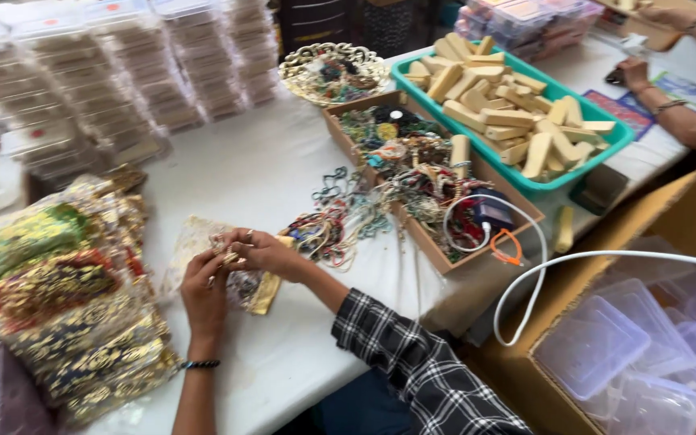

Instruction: The person sits at a table and packs various jewelry items into small, patterned fabric pouches. They select a pouch, place a piece of jewelry inside, and tie the pouch closed using a string. The person repeats this process with different pouches and jewelry items.

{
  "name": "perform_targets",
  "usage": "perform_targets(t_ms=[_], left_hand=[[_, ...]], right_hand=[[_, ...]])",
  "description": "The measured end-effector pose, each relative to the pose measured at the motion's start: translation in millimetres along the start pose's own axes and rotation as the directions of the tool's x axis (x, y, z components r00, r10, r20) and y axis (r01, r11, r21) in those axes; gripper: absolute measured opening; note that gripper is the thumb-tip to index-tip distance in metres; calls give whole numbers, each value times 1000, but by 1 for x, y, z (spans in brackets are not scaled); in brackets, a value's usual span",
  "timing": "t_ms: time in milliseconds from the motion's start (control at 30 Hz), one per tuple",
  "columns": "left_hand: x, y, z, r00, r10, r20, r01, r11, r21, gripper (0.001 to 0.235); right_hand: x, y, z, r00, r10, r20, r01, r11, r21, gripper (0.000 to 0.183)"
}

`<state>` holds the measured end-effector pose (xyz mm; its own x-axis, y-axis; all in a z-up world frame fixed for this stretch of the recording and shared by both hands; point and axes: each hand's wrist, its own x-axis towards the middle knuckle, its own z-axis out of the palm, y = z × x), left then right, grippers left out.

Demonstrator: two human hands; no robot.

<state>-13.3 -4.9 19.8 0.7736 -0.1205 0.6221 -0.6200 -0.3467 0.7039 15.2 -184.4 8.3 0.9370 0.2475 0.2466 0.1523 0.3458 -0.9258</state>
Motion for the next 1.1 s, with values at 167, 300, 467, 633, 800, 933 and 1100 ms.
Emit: perform_targets(t_ms=[167,300,467,633,800,933,1100], left_hand=[[3,0,-9,999,54,5,-54,996,76,27],[5,20,-14,987,151,50,-158,966,203,24],[10,38,-21,986,165,-5,-161,967,200,19],[8,41,-16,989,146,36,-150,973,177,20],[12,60,-18,999,-36,-29,38,996,83,34],[8,47,-17,986,-68,-151,55,995,-85,17],[10,52,-20,989,-42,-141,15,982,-190,18]], right_hand=[[-8,-25,0,963,198,185,-231,956,179,20],[-14,-43,-3,974,156,162,-172,981,92,23],[-15,-52,-4,974,151,169,-155,988,11,24],[-14,-52,-4,967,184,178,-202,976,85,20],[-12,-45,-2,976,187,113,-206,960,190,19],[-11,-36,2,975,205,80,-217,958,187,19],[-12,-34,-1,962,250,105,-266,946,185,20]])
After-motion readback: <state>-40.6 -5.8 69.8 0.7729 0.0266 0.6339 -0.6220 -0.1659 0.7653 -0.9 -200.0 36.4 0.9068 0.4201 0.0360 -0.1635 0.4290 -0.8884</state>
